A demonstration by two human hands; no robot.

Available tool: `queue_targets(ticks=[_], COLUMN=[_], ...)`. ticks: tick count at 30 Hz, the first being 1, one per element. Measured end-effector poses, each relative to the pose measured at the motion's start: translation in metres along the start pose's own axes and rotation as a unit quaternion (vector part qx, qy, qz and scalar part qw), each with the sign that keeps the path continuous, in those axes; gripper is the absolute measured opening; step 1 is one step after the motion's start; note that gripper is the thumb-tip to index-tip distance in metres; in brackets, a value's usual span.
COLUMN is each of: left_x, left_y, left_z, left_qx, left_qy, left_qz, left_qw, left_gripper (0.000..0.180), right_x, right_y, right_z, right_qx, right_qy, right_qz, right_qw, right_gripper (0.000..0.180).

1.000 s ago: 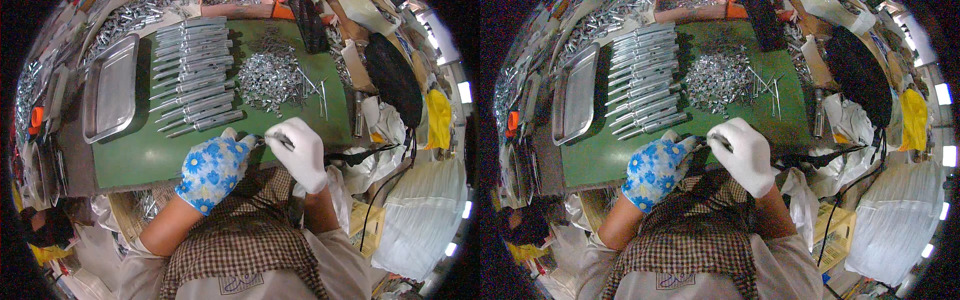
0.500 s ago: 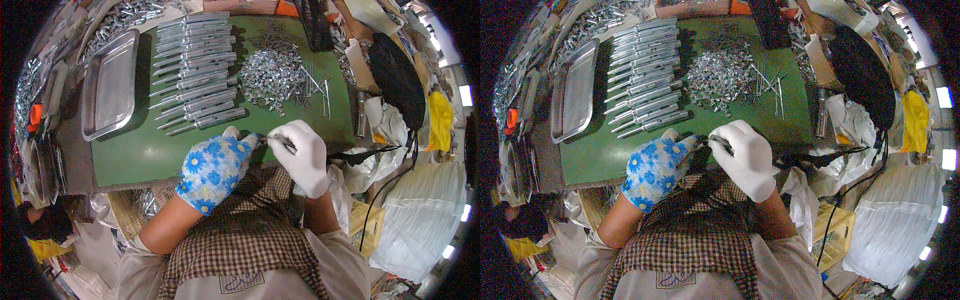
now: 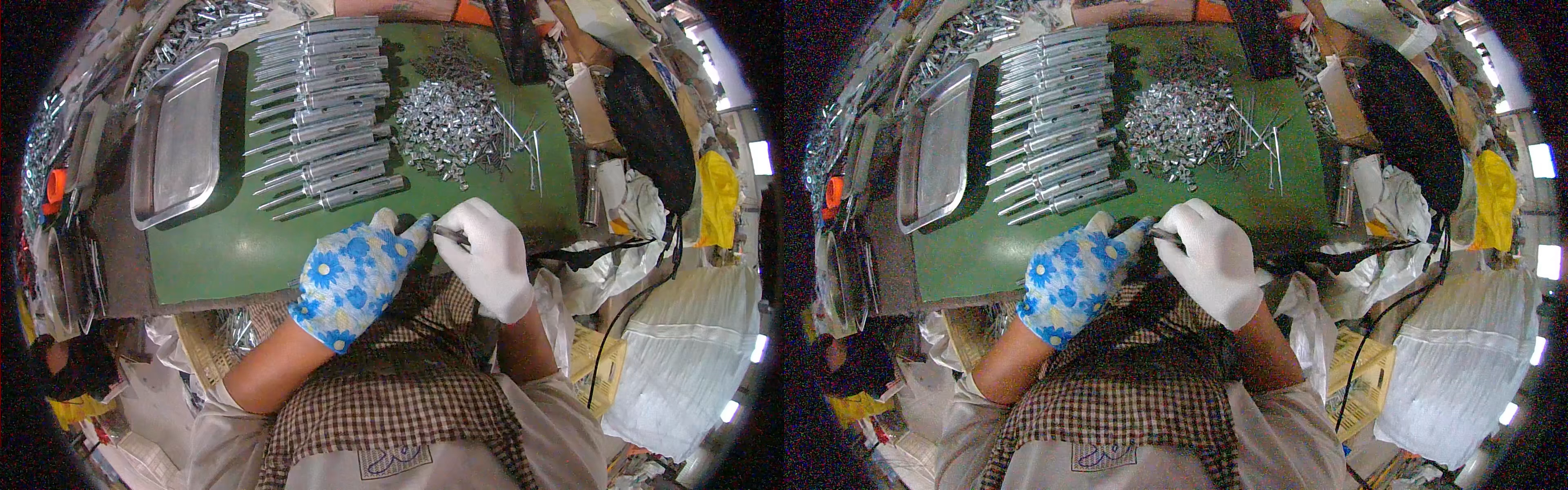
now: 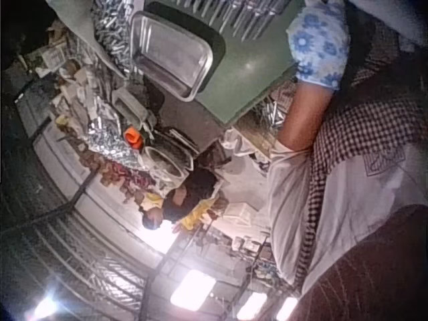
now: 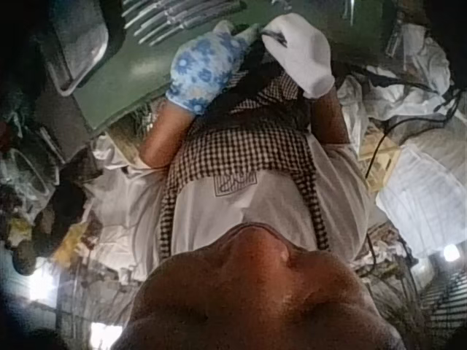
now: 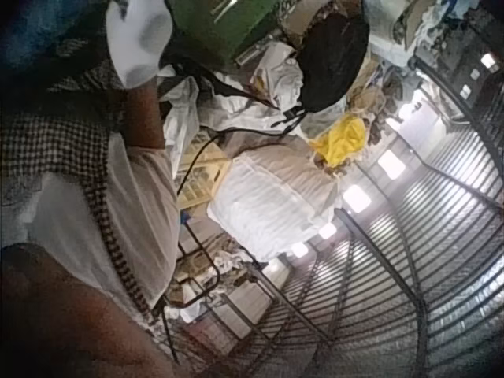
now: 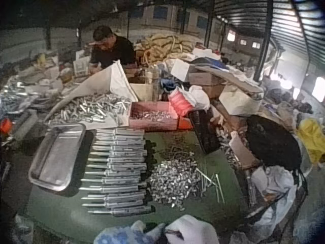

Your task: The person assembles metal components by inserting metal rods into cylindrical tubes, and then attaches small metal clips to the assemblies by hand.

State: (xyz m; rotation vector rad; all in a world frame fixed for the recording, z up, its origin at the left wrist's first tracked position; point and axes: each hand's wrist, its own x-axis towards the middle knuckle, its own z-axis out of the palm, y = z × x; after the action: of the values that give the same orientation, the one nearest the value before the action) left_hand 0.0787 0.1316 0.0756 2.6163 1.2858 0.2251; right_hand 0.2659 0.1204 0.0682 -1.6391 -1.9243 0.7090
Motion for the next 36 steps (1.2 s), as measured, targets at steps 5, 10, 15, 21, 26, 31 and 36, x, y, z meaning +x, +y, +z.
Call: queue_targets(ticks=[5,10,15,21,26,31,36], left_x=[0.002,0.001,0.003,0.004,0.017,0.018,-0.067], left_y=[-0.003,-0.002,-0.003,-0.002,0.013,0.009,-0.017], left_z=[-0.002,0.0,0.002,0.003,-0.006,0.011,-0.002], left_qx=[0.023,0.019,0.027,0.041,0.121,0.055,0.042], left_qy=[-0.021,-0.012,-0.005,-0.001,-0.009,0.019,0.127], left_qz=[0.012,0.014,0.031,0.044,0.08,0.052,-0.022], left_qw=[0.999,1.0,0.999,0.998,0.989,0.997,0.991], left_gripper=[0.035,0.033,0.032,0.027,0.019,0.012,0.03], right_x=[0.002,0.017,0.029,0.024,0.022,0.027,0.018], right_y=[0.002,0.001,-0.004,0.003,-0.004,0.004,0.012], right_z=[0.0,0.008,0.028,0.045,0.039,0.04,0.033], right_qx=[0.033,0.691,0.767,0.626,0.671,0.668,0.77], right_qy=[0.019,0.047,0.132,0.119,0.193,0.156,0.112], right_qz=[-0.013,0.091,-0.015,-0.062,-0.052,-0.048,-0.053], right_qw=[0.999,0.716,0.627,0.769,0.714,0.726,0.626], right_gripper=[0.013,0.036,0.047,0.04,0.046,0.046,0.038])
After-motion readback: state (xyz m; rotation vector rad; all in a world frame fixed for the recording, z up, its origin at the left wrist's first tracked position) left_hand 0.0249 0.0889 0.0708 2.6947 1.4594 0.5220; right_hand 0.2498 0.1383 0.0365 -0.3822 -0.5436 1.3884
